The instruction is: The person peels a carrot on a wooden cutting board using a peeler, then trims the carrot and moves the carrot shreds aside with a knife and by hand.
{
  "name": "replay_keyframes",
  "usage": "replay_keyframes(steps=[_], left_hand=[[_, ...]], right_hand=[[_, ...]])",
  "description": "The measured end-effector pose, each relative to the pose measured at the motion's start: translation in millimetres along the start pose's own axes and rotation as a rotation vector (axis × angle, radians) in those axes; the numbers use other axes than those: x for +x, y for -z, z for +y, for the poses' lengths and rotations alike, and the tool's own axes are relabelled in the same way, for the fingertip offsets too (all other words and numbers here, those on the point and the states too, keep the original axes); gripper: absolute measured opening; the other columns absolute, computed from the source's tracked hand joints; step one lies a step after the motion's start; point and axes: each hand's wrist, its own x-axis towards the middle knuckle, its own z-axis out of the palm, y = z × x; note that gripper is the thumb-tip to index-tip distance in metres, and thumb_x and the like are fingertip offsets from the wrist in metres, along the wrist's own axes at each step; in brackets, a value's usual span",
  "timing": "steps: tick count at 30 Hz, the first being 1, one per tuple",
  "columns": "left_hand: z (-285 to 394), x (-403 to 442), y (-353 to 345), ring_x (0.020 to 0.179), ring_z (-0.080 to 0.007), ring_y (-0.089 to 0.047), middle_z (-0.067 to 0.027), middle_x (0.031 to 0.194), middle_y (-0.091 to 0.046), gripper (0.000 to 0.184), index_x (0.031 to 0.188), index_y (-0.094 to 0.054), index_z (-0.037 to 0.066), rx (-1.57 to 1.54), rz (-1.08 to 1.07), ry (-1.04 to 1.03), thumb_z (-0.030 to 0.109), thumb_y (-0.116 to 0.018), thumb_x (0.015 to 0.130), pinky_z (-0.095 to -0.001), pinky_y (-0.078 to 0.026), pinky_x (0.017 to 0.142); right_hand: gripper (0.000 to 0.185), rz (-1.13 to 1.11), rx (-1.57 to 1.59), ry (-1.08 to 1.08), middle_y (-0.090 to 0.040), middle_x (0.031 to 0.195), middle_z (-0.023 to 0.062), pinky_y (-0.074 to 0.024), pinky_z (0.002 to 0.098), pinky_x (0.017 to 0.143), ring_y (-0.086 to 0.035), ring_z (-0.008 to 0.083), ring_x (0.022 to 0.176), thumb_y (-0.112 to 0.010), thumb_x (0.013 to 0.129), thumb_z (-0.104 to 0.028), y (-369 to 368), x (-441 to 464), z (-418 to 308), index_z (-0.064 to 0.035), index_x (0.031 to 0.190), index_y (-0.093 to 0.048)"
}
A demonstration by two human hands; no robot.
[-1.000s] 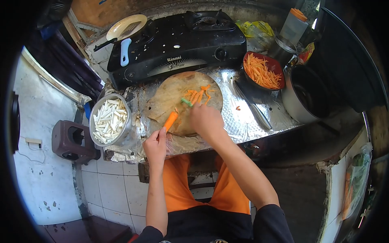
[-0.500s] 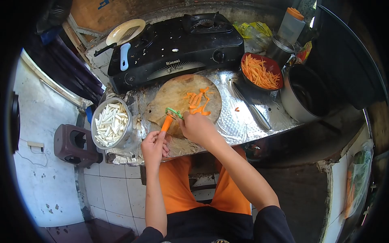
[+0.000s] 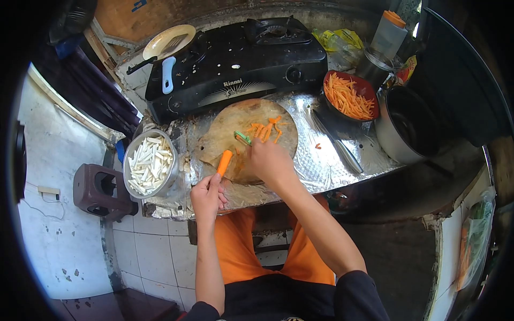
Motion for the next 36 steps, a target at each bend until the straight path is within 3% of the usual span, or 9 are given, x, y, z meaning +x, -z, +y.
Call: replay_keyframes(steps=[8,10,17,24,26,28,30,32,36], left_hand=[[-2.9,-1.2,-2.7,0.044,-0.0065,-0.053,-0.0040,0.068,-0.059,0.027,0.098,-0.065,-0.005,0.001,0.032,-0.044,0.022,-0.065,0.099,-0.0218,-0.037,0.037],[-3.7,-2.1,-4.0,0.045,-0.0063,-0.053,-0.0040,0.068,-0.059,0.026,0.099,-0.064,-0.005,-0.029,0.030,-0.019,0.021,-0.065,0.098,-0.0217,-0.037,0.037],[-3.1,-3.4,-4.5,0.046,-0.0070,-0.055,-0.0033,0.066,-0.060,0.025,0.095,-0.066,-0.004,-0.015,0.049,-0.033,0.021,-0.065,0.099,-0.0228,-0.040,0.038],[-10.5,-10.7,-3.3,0.048,-0.0057,-0.053,-0.0040,0.071,-0.060,0.024,0.105,-0.060,-0.003,-0.170,0.030,-0.162,0.019,-0.066,0.098,-0.0198,-0.041,0.042],[-8.1,-11.4,-0.4,0.055,-0.0057,-0.055,-0.0045,0.076,-0.061,0.023,0.106,-0.058,-0.002,-0.410,-0.006,-0.140,0.017,-0.067,0.097,-0.0185,-0.042,0.046],[-2.0,-10.4,-2.1,0.065,-0.0075,-0.058,-0.0043,0.080,-0.063,0.021,0.105,-0.059,-0.001,-0.293,0.049,-0.184,0.015,-0.069,0.095,-0.0201,-0.044,0.053],[-9.5,4.2,1.0,0.072,-0.0127,-0.062,-0.0064,0.085,-0.066,0.021,0.106,-0.060,0.000,0.155,0.098,-0.460,0.012,-0.071,0.093,-0.0260,-0.049,0.062],[-7.7,8.2,1.8,0.075,-0.0153,-0.064,-0.0077,0.086,-0.067,0.021,0.107,-0.061,0.001,0.266,0.093,-0.436,0.011,-0.071,0.091,-0.0285,-0.050,0.066],[1.4,10.0,3.5,0.081,-0.0232,-0.068,-0.0125,0.092,-0.070,0.023,0.109,-0.065,0.001,0.404,0.096,-0.461,0.010,-0.072,0.088,-0.0333,-0.052,0.073]], right_hand=[[0.038,-0.163,0.075,0.089,-0.067,0.072,0.0246,-0.0554,0.0518,0.066,-0.068,0.0439,0.071,-0.052,0.099,-0.034,7.4,-7.6,-12.8,0.0004,0.089,-0.065],[0.031,-0.078,0.023,0.069,-0.063,0.066,0.0251,-0.0520,0.0535,0.063,-0.064,0.0461,0.067,-0.060,0.095,-0.030,1.3,-6.6,-9.1,-0.0001,0.087,-0.063],[0.034,-0.083,0.080,-0.095,-0.068,0.076,0.0246,-0.0536,0.0545,0.068,-0.067,0.0471,0.074,-0.053,0.098,-0.032,31.9,-3.6,6.6,-0.0004,0.090,-0.064],[0.022,0.178,0.131,0.010,-0.061,0.099,0.0287,-0.0527,0.0531,0.076,-0.063,0.0473,0.087,-0.061,0.091,-0.012,36.0,-31.7,69.3,0.0027,0.107,-0.056],[0.026,0.234,0.120,-0.020,-0.062,0.104,0.0264,-0.0527,0.0528,0.078,-0.063,0.0459,0.090,-0.060,0.091,-0.012,36.4,-41.4,82.0,0.0017,0.113,-0.056],[0.027,0.309,0.145,-0.036,-0.063,0.102,0.0243,-0.0525,0.0522,0.080,-0.063,0.0446,0.091,-0.061,0.090,-0.011,34.9,-46.5,96.5,0.0014,0.115,-0.058],[0.025,0.286,-0.038,-0.149,-0.063,0.102,0.0240,-0.0525,0.0506,0.080,-0.064,0.0435,0.091,-0.062,0.089,-0.010,38.6,-51.1,110.5,0.0007,0.112,-0.061],[0.025,0.249,-0.073,-0.143,-0.063,0.102,0.0232,-0.0528,0.0487,0.080,-0.064,0.0425,0.091,-0.064,0.088,-0.012,40.7,-57.1,121.3,-0.0002,0.111,-0.062],[0.035,0.454,-0.019,-0.040,-0.064,0.106,0.0200,-0.0534,0.0474,0.081,-0.064,0.0411,0.094,-0.069,0.087,-0.021,61.4,-54.2,134.0,-0.0015,0.116,-0.062]])
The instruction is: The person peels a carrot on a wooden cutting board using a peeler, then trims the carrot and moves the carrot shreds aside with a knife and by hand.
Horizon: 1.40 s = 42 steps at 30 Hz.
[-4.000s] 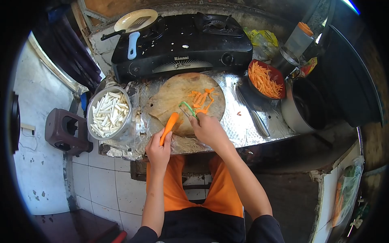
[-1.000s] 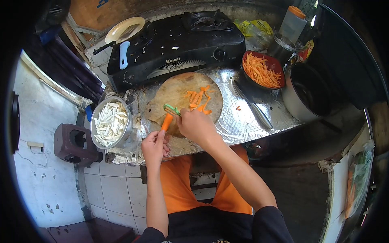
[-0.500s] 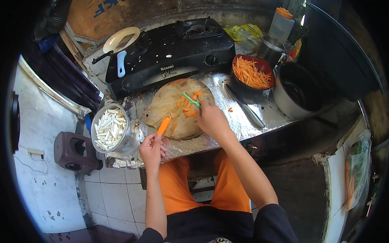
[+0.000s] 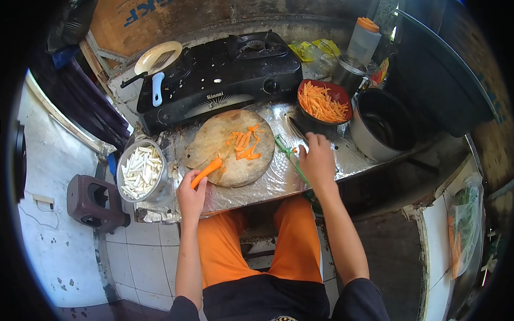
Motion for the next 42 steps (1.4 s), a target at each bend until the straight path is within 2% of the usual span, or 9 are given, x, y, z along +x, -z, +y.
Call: replay_keyframes(steps=[2,4,8,10,12,13,15,18,42], left_hand=[[-2.3,1.7,-0.7,0.081,-0.0249,-0.068,-0.0133,0.093,-0.070,0.023,0.109,-0.066,0.001,0.037,0.028,-0.097,0.010,-0.072,0.088,-0.0335,-0.052,0.074],[-2.1,5.5,-0.3,0.082,-0.0266,-0.068,-0.0140,0.094,-0.071,0.024,0.109,-0.068,0.000,0.066,0.063,-0.205,0.011,-0.072,0.088,-0.0337,-0.052,0.074],[-5.2,7.2,0.2,0.082,-0.0273,-0.069,-0.0150,0.094,-0.071,0.022,0.105,-0.070,-0.001,0.007,0.011,-0.122,0.012,-0.073,0.088,-0.0331,-0.053,0.074],[-8.8,8.0,0.8,0.081,-0.0266,-0.068,-0.0149,0.093,-0.071,0.021,0.103,-0.071,-0.001,-0.029,0.023,-0.092,0.012,-0.074,0.087,-0.0325,-0.052,0.074],[-9.1,5.5,3.7,0.079,-0.0280,-0.069,-0.0147,0.092,-0.070,0.020,0.102,-0.071,-0.002,-0.063,0.038,-0.130,0.010,-0.075,0.086,-0.0343,-0.054,0.071],[-11.1,2.4,5.2,0.079,-0.0280,-0.069,-0.0147,0.092,-0.070,0.020,0.102,-0.071,-0.002,-0.055,0.044,-0.110,0.010,-0.075,0.086,-0.0343,-0.054,0.071],[-12.3,4.5,3.7,0.078,-0.0266,-0.069,-0.0143,0.091,-0.070,0.022,0.102,-0.071,-0.002,-0.082,0.044,-0.125,0.009,-0.076,0.084,-0.0330,-0.053,0.070],[-12.8,2.5,3.3,0.077,-0.0256,-0.069,-0.0140,0.091,-0.070,0.023,0.102,-0.071,-0.002,-0.103,0.047,-0.132,0.009,-0.077,0.083,-0.0321,-0.053,0.069],[-13.6,4.1,3.4,0.070,-0.0174,-0.066,-0.0100,0.092,-0.069,0.023,0.105,-0.071,-0.002,-0.112,0.054,-0.179,0.004,-0.076,0.083,-0.0275,-0.051,0.059]], right_hand=[[0.038,-0.049,-0.325,0.021,-0.064,0.107,0.0198,-0.0529,0.0478,0.084,-0.063,0.0416,0.096,-0.070,0.086,-0.022,5.6,4.9,13.6,-0.0007,0.117,-0.062],[0.038,-0.139,-0.368,-0.027,-0.064,0.107,0.0211,-0.0522,0.0487,0.086,-0.063,0.0422,0.099,-0.068,0.086,-0.021,3.5,4.0,30.9,0.0003,0.117,-0.061],[0.032,-0.276,-0.295,-0.071,-0.063,0.102,0.0257,-0.0523,0.0507,0.084,-0.062,0.0446,0.095,-0.062,0.090,-0.016,9.5,5.4,34.3,0.0030,0.115,-0.059],[0.024,-0.151,-0.156,-0.040,-0.062,0.099,0.0275,-0.0521,0.0507,0.081,-0.061,0.0479,0.090,-0.058,0.092,-0.011,21.3,5.9,9.3,0.0042,0.111,-0.060],[0.033,-0.165,0.101,0.094,-0.065,0.098,0.0294,-0.0510,0.0500,0.074,-0.064,0.0462,0.086,-0.056,0.092,-0.004,38.0,7.0,-31.9,0.0030,0.124,-0.056],[0.042,-0.479,0.159,-0.244,-0.066,0.093,0.0279,-0.0509,0.0496,0.075,-0.065,0.0451,0.084,-0.057,0.093,-0.004,61.5,12.9,-85.0,0.0005,0.135,-0.052],[0.047,-0.520,0.301,0.073,-0.067,0.085,0.0251,-0.0528,0.0501,0.072,-0.066,0.0446,0.074,-0.057,0.094,-0.006,39.6,-13.8,-102.3,-0.0030,0.141,-0.048],[0.054,-0.568,0.342,0.215,-0.062,0.073,0.0269,-0.0512,0.0533,0.061,-0.064,0.0463,0.065,-0.058,0.093,-0.008,2.5,-45.3,-127.4,-0.0025,0.145,-0.043],[0.060,-0.694,0.209,0.214,-0.060,0.068,0.0260,-0.0527,0.0509,0.058,-0.063,0.0453,0.060,-0.057,0.093,-0.008,-2.6,-38.5,-150.1,0.0003,0.149,-0.038]])
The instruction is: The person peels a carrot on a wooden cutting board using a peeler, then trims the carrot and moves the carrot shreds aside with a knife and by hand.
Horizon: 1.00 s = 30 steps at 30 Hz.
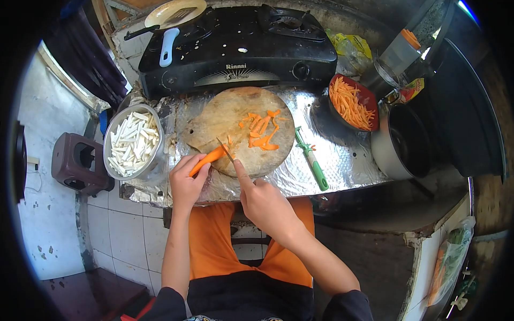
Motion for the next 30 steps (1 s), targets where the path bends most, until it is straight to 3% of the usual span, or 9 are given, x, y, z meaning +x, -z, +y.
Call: replay_keyframes(steps=[8,25,28,30], left_hand=[[-1.4,0.1,0.2,0.073,-0.0214,-0.067,-0.0121,0.091,-0.070,0.023,0.105,-0.071,-0.003,0.010,-0.006,0.011,0.006,-0.076,0.084,-0.0299,-0.052,0.065],[-3.2,3.2,-2.2,0.078,-0.0264,-0.070,-0.0164,0.089,-0.071,0.023,0.103,-0.071,-0.004,0.007,-0.024,0.199,0.013,-0.073,0.088,-0.0328,-0.052,0.073],[-13.0,0.3,-2.8,0.077,-0.0213,-0.069,-0.0132,0.088,-0.072,0.022,0.102,-0.071,-0.004,-0.026,-0.002,0.188,0.014,-0.073,0.089,-0.0309,-0.052,0.072],[-17.7,-1.9,-1.3,0.074,-0.0119,-0.064,-0.0066,0.085,-0.071,0.023,0.105,-0.071,-0.003,-0.177,-0.006,0.406,0.015,-0.072,0.091,-0.0266,-0.051,0.069]], right_hand=[[0.062,-0.052,-0.025,-0.021,-0.062,0.071,0.0267,-0.0550,0.0497,0.060,-0.065,0.0442,0.061,-0.056,0.090,-0.008,-3.8,13.3,-1.8,0.0050,0.148,-0.037],[0.069,-0.006,-0.016,-0.036,-0.063,0.074,0.0288,-0.0557,0.0502,0.063,-0.066,0.0450,0.067,-0.053,0.091,-0.008,-50.8,16.8,14.8,0.0034,0.153,-0.025],[0.063,0.056,0.120,-0.001,-0.063,0.072,0.0287,-0.0540,0.0511,0.063,-0.065,0.0454,0.064,-0.052,0.093,-0.008,-46.5,18.7,21.6,-0.0008,0.152,-0.029],[0.060,0.096,0.217,0.013,-0.063,0.071,0.0289,-0.0526,0.0516,0.062,-0.064,0.0461,0.063,-0.053,0.095,-0.008,-32.0,22.3,15.2,-0.0048,0.151,-0.034]])
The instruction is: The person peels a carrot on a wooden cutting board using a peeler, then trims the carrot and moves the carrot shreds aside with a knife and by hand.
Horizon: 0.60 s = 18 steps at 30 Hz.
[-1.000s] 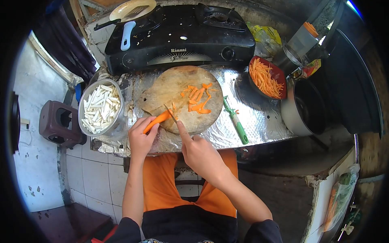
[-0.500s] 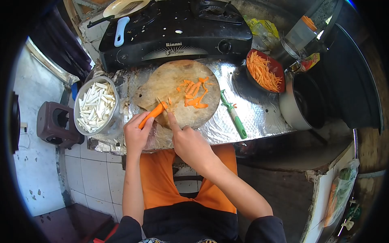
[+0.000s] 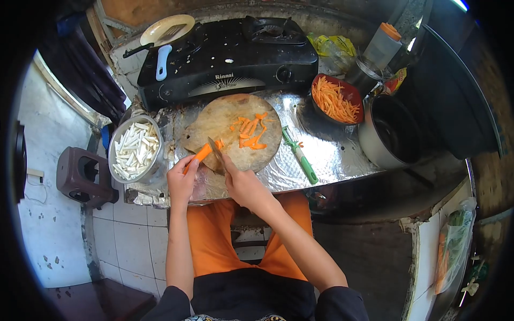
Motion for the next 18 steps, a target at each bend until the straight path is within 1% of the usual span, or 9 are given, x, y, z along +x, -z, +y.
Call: replay_keyframes(steps=[2,3,5,6,8,9,13,16,18], left_hand=[[0.4,-1.0,3.3,0.073,-0.0082,-0.061,-0.0042,0.086,-0.070,0.024,0.107,-0.071,-0.003,-0.095,-0.005,0.024,0.015,-0.071,0.092,-0.0244,-0.049,0.068],[-0.3,-1.3,3.2,0.073,-0.0046,-0.058,-0.0019,0.087,-0.069,0.025,0.110,-0.070,-0.003,-0.198,-0.012,0.058,0.016,-0.071,0.093,-0.0222,-0.048,0.066],[-12.0,-0.2,0.8,0.068,-0.0039,-0.055,-0.0008,0.087,-0.067,0.028,0.115,-0.067,-0.002,-0.207,0.004,0.003,0.015,-0.070,0.094,-0.0202,-0.043,0.059],[-14.6,1.8,0.2,0.063,-0.0031,-0.052,0.0002,0.086,-0.065,0.031,0.120,-0.065,-0.002,-0.217,0.029,-0.048,0.014,-0.070,0.094,-0.0182,-0.039,0.052],[-11.5,1.7,-0.6,0.064,-0.0030,-0.053,-0.0001,0.089,-0.065,0.032,0.122,-0.064,-0.002,-0.236,0.039,-0.048,0.013,-0.069,0.094,-0.0179,-0.039,0.052],[-11.5,1.7,-0.2,0.064,-0.0030,-0.053,-0.0004,0.092,-0.065,0.033,0.124,-0.063,-0.001,-0.251,0.047,-0.045,0.012,-0.069,0.094,-0.0175,-0.040,0.052],[-15.7,2.6,-0.8,0.065,-0.0026,-0.053,-0.0021,0.099,-0.065,0.033,0.125,-0.062,-0.001,-0.225,0.045,-0.089,0.009,-0.068,0.094,-0.0171,-0.040,0.053],[-14.9,1.1,-0.3,0.071,-0.0038,-0.056,-0.0026,0.103,-0.064,0.032,0.125,-0.061,-0.002,-0.190,0.028,-0.087,0.007,-0.066,0.095,-0.0173,-0.043,0.058],[-18.4,4.0,-3.8,0.080,-0.0113,-0.063,-0.0053,0.105,-0.066,0.032,0.124,-0.062,-0.001,0.014,0.075,-0.284,0.005,-0.065,0.094,-0.0237,-0.050,0.067]], right_hand=[[0.058,-0.232,0.271,-0.369,-0.063,0.063,0.0255,-0.0521,0.0540,0.065,-0.064,0.0473,0.061,-0.051,0.095,-0.008,23.1,7.2,-25.7,-0.0020,0.150,-0.034],[0.058,-0.225,0.272,-0.366,-0.063,0.063,0.0255,-0.0521,0.0540,0.065,-0.064,0.0473,0.061,-0.051,0.095,-0.008,14.8,4.5,-14.9,-0.0020,0.150,-0.034],[0.055,0.099,0.054,0.054,-0.065,0.071,0.0262,-0.0521,0.0528,0.065,-0.064,0.0462,0.066,-0.054,0.093,-0.007,-12.8,-7.4,16.3,-0.0045,0.147,-0.041],[0.055,0.103,0.051,0.059,-0.065,0.071,0.0262,-0.0521,0.0528,0.065,-0.064,0.0462,0.066,-0.054,0.093,-0.007,-13.6,-14.2,14.5,-0.0045,0.147,-0.041],[0.056,0.126,0.044,0.090,-0.065,0.079,0.0256,-0.0524,0.0519,0.066,-0.065,0.0441,0.071,-0.057,0.092,-0.006,-12.3,-30.5,9.2,-0.0079,0.146,-0.044],[0.058,0.122,-0.015,0.036,-0.065,0.083,0.0217,-0.0524,0.0459,0.067,-0.065,0.0395,0.070,-0.062,0.090,-0.005,-10.3,-38.8,6.8,-0.0164,0.146,-0.049],[0.054,0.144,-0.089,0.031,-0.061,0.080,0.0169,-0.0540,0.0471,0.064,-0.065,0.0370,0.068,-0.061,0.089,-0.007,-0.9,-52.7,11.4,-0.0207,0.141,-0.055],[0.051,0.147,-0.280,0.019,-0.060,0.082,0.0128,-0.0549,0.0430,0.059,-0.065,0.0323,0.065,-0.063,0.088,-0.009,12.2,-51.9,10.4,-0.0233,0.137,-0.060],[0.049,0.173,-0.430,0.027,-0.061,0.085,0.0110,-0.0550,0.0412,0.056,-0.065,0.0308,0.064,-0.065,0.087,-0.009,22.5,-52.4,10.4,-0.0233,0.134,-0.063]])
